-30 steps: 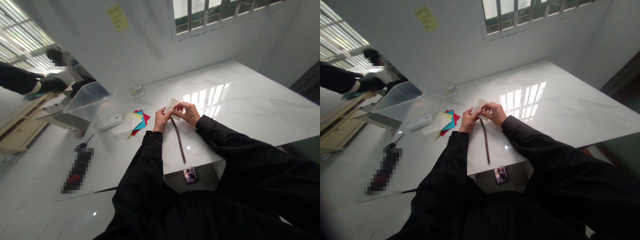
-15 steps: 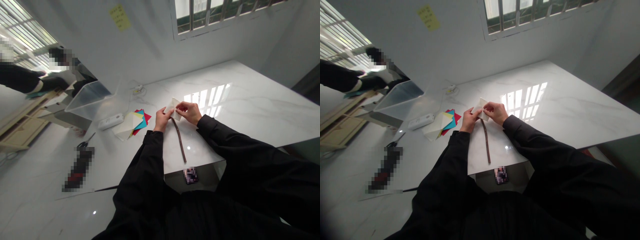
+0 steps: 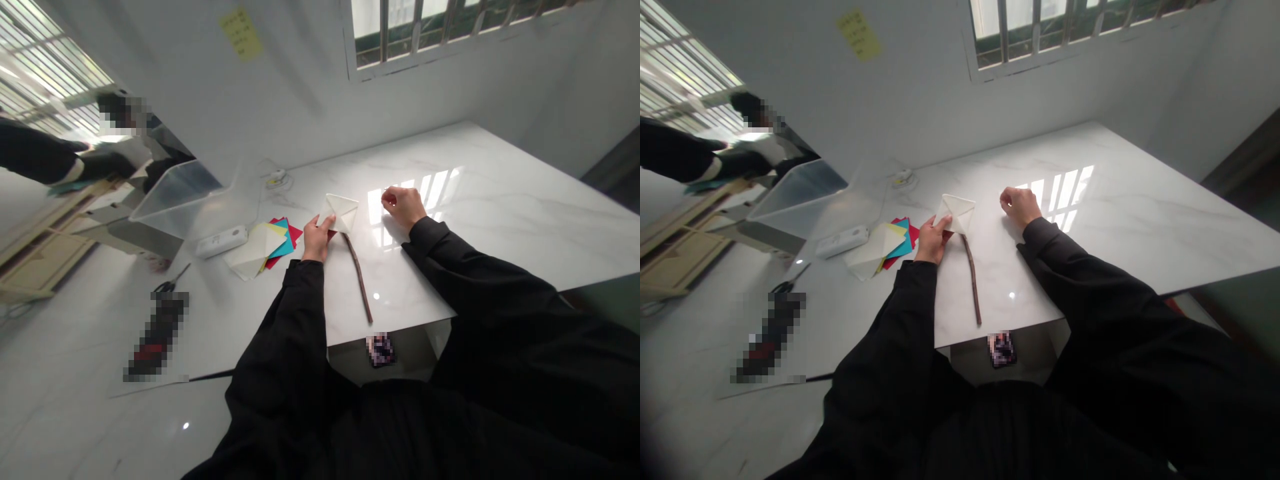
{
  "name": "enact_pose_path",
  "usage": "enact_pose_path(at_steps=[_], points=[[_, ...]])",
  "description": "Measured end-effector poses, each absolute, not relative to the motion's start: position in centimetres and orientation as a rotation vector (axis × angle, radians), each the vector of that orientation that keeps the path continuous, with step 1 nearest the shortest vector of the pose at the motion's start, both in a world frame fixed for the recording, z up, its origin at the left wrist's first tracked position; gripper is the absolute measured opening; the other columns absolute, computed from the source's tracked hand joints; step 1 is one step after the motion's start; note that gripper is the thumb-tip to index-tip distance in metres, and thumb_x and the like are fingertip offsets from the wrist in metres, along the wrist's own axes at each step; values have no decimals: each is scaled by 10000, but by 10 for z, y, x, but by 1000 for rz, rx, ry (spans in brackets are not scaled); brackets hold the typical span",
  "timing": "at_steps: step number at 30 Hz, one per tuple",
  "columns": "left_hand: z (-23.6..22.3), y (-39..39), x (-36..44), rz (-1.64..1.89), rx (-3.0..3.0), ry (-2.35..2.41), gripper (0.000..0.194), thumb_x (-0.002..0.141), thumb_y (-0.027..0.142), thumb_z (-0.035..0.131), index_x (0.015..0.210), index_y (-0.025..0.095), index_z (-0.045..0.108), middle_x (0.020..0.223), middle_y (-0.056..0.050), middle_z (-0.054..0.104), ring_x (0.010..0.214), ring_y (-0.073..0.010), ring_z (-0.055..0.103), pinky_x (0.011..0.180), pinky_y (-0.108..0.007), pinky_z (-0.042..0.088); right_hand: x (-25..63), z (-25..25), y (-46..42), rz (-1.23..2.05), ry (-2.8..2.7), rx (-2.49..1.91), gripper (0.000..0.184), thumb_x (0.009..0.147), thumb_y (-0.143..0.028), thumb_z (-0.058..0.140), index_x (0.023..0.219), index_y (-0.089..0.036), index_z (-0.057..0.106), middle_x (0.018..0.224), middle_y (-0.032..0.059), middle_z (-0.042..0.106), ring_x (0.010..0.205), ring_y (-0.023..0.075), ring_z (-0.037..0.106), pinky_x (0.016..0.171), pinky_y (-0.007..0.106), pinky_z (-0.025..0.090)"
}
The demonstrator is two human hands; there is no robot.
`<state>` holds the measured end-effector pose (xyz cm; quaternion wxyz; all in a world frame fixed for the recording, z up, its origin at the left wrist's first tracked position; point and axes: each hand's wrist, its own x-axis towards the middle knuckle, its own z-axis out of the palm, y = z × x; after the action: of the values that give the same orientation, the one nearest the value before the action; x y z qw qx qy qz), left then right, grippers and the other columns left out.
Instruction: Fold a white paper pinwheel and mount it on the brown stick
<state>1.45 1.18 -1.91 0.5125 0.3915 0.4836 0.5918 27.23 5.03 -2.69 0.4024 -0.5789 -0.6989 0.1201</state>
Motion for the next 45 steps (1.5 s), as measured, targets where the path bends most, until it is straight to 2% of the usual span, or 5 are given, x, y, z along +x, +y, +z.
enact_pose_path(at_steps=[13,19,25,35,45], points=[[-1,9,16,1366,756,1204,278,893,426,785,1042,214,685,895,-15,725,662,-106,661,567,-206,511,289,-37,74,29,-1918,-1743,310,952,-85,499,1007,-147,798,1072,192,762,937,320,640,885,438,484],[-1,8,15,1379,780,1096,274,817,294,830,1014,213,658,1016,-44,745,866,-151,718,796,-276,610,285,-30,68,79,-1887,-1686,264,953,-118,559,1002,-143,818,1089,193,775,979,334,675,934,456,506],[-6,11,13,1317,931,1002,332,717,198,818,1023,193,692,1096,-61,774,996,-168,726,909,-277,589,242,-16,37,348,-1728,-1155,248,1024,-382,621,1123,-211,771,1025,83,768,828,214,680,831,375,582],[-20,18,10,1372,1086,1087,384,708,274,893,1025,172,703,980,-63,768,903,-195,732,872,-347,632,213,-9,9,413,-1723,-870,599,1001,-609,632,1501,-283,580,1331,121,658,1013,270,681,790,421,657],[-21,21,16,1360,1221,1174,403,842,548,840,880,152,775,766,-37,703,652,-164,668,653,-289,601,211,-23,15,274,-1733,-1011,600,851,-234,706,1442,-215,606,1384,155,603,1274,357,617,1075,544,589]])
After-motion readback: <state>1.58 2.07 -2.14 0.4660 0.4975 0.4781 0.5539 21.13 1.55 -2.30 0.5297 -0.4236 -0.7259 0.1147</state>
